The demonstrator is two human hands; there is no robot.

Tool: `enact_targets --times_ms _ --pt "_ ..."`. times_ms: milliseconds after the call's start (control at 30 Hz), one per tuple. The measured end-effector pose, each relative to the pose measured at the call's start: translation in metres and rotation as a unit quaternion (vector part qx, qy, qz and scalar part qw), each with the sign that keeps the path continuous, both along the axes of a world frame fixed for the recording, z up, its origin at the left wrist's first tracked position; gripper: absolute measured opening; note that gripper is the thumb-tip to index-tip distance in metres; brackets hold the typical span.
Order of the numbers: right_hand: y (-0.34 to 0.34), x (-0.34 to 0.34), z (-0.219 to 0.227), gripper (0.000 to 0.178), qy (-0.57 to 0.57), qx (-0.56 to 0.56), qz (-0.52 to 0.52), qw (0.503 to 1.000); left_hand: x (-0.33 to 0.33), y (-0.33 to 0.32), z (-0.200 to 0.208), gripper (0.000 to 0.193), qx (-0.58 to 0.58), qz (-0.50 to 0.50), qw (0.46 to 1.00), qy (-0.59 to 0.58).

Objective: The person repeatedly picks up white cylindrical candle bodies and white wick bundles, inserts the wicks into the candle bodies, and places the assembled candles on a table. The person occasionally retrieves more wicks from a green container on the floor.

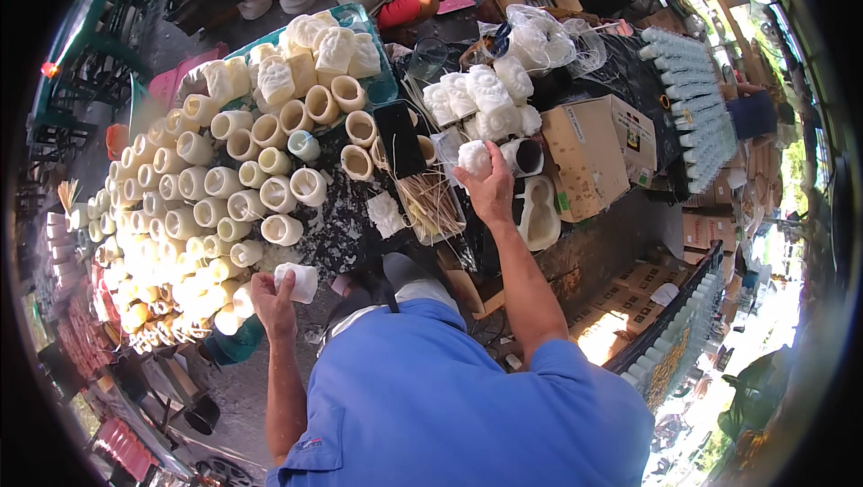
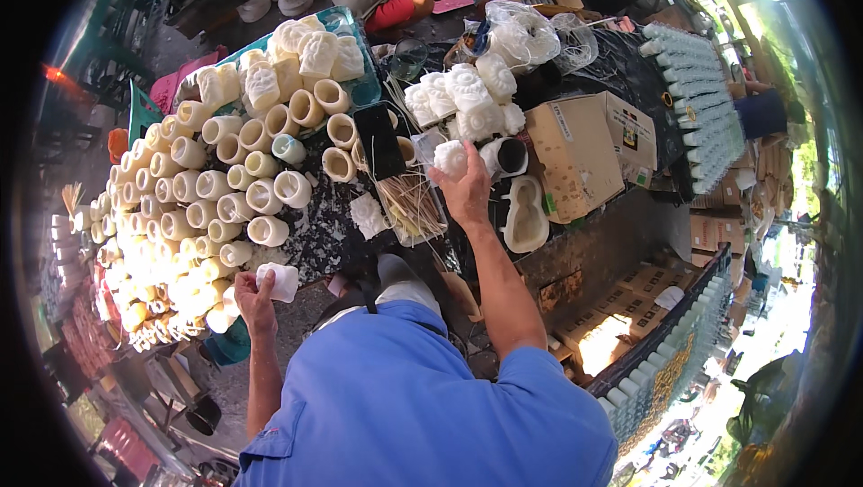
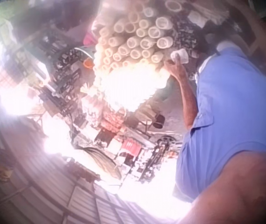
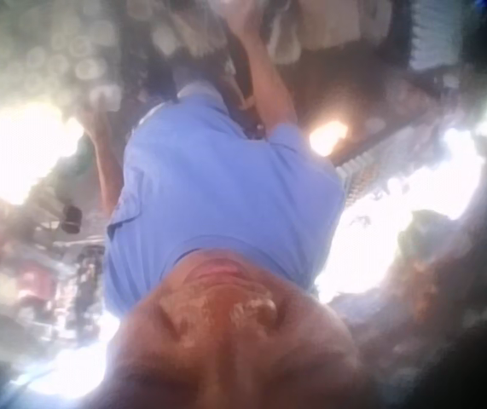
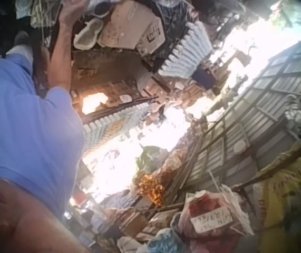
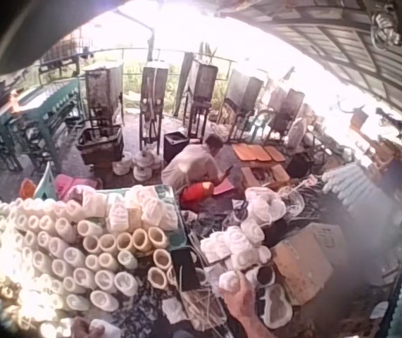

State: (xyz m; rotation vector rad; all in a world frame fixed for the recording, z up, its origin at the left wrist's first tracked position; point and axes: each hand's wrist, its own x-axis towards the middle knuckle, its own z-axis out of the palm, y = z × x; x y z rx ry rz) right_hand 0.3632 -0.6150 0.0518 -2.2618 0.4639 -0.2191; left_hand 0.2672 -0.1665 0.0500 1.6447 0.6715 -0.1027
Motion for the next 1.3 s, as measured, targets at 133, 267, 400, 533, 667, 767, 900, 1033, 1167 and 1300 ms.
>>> enact_targets --times_ms 133,267,400,533,667,767,900,1033,1167,1300 --pt "0.015 0.009 0.017 0.084 0.018 -0.056 0.052 0.997 -0.001 -0.003 0.003 0.034 -0.028 -0.023 0.999 -0.041" --pt "0.024 0.055 0.004 0.083 -0.038 -0.087 0.076 0.993 0.005 -0.009 0.003 0.034 -0.007 -0.029 0.999 -0.039" --pt "0.029 0.086 -0.018 0.083 -0.082 -0.144 0.099 0.981 0.006 -0.010 0.001 0.033 -0.024 -0.023 0.999 -0.038" --pt "0.031 0.089 -0.034 0.082 -0.072 -0.168 0.117 0.976 -0.002 -0.006 -0.003 0.037 0.006 -0.034 0.999 -0.037" --pt "0.027 0.083 -0.043 0.077 -0.097 -0.220 0.108 0.965 -0.008 -0.009 -0.009 0.037 0.003 -0.035 0.999 -0.035" --pt "0.025 0.079 -0.040 0.069 -0.090 -0.230 0.096 0.964 -0.006 -0.012 -0.011 0.039 0.020 -0.017 1.000 -0.002" --pt "0.038 0.062 -0.011 0.055 -0.084 -0.243 0.115 0.959 0.002 -0.013 -0.001 0.037 -0.132 0.036 0.991 0.005" --pt "0.095 0.017 0.023 0.050 -0.105 -0.068 0.232 0.965 0.010 -0.009 0.022 0.029 -0.425 0.052 0.903 -0.025" --pt "0.191 -0.029 0.020 0.078 0.272 0.617 0.302 0.674 0.010 -0.014 0.028 0.025 -0.542 0.013 0.840 -0.028" --pt "0.227 -0.049 0.012 0.090 0.310 0.605 0.338 0.651 -0.005 -0.014 0.007 0.026 -0.371 0.029 0.928 -0.012"
